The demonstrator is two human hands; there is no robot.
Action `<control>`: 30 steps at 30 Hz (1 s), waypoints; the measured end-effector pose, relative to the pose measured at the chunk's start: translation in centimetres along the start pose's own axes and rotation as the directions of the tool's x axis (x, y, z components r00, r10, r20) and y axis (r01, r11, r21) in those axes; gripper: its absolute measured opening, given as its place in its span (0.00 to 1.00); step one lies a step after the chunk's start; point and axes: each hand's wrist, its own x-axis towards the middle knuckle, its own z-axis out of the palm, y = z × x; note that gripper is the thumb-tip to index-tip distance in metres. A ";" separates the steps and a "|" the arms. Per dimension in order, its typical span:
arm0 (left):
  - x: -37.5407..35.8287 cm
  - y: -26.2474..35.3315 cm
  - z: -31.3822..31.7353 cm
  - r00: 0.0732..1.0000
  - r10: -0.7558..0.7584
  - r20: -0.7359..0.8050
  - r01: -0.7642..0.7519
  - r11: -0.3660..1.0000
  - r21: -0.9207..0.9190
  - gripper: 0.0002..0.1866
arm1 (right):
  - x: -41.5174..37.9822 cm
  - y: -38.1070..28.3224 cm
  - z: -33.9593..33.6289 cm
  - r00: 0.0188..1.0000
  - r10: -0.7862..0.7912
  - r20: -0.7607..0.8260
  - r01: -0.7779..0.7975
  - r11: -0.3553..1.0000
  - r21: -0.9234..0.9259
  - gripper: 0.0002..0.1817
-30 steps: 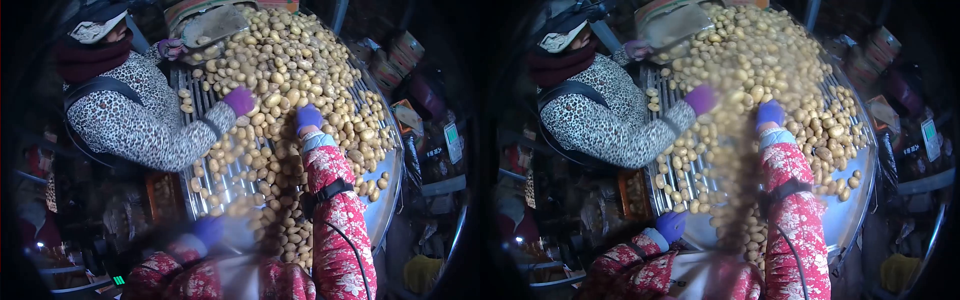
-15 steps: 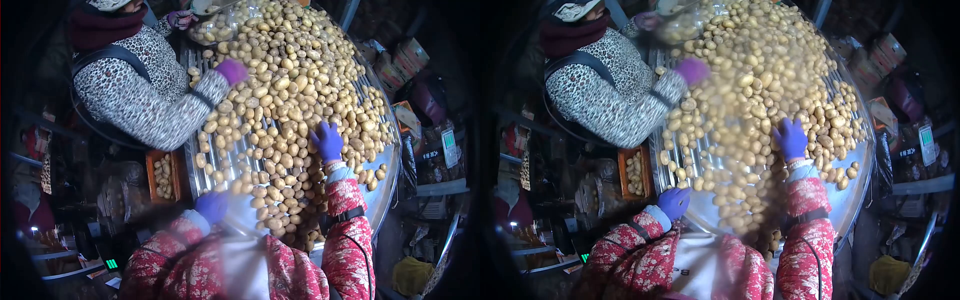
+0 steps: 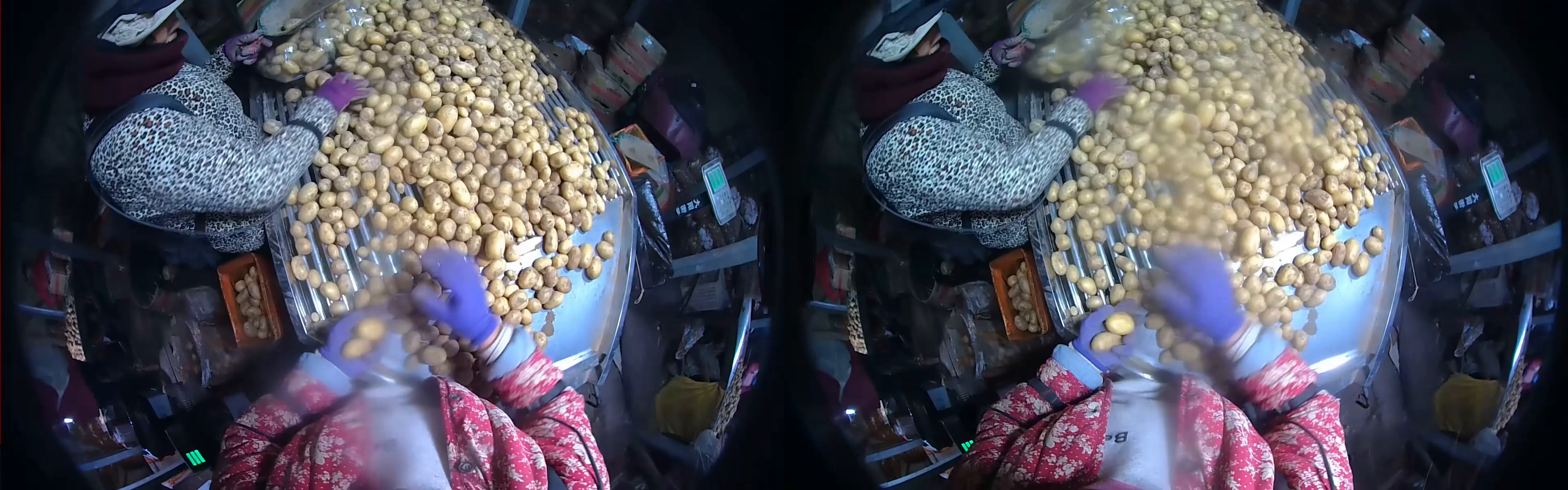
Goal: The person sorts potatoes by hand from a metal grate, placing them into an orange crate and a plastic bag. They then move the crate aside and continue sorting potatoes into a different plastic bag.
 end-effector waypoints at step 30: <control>-4.9 -0.3 -10.3 0.821 -0.140 -0.554 0.135 0.990 -0.051 0.32 | 2.8 1.0 5.6 0.963 -0.221 0.154 0.240 0.963 -0.119 0.30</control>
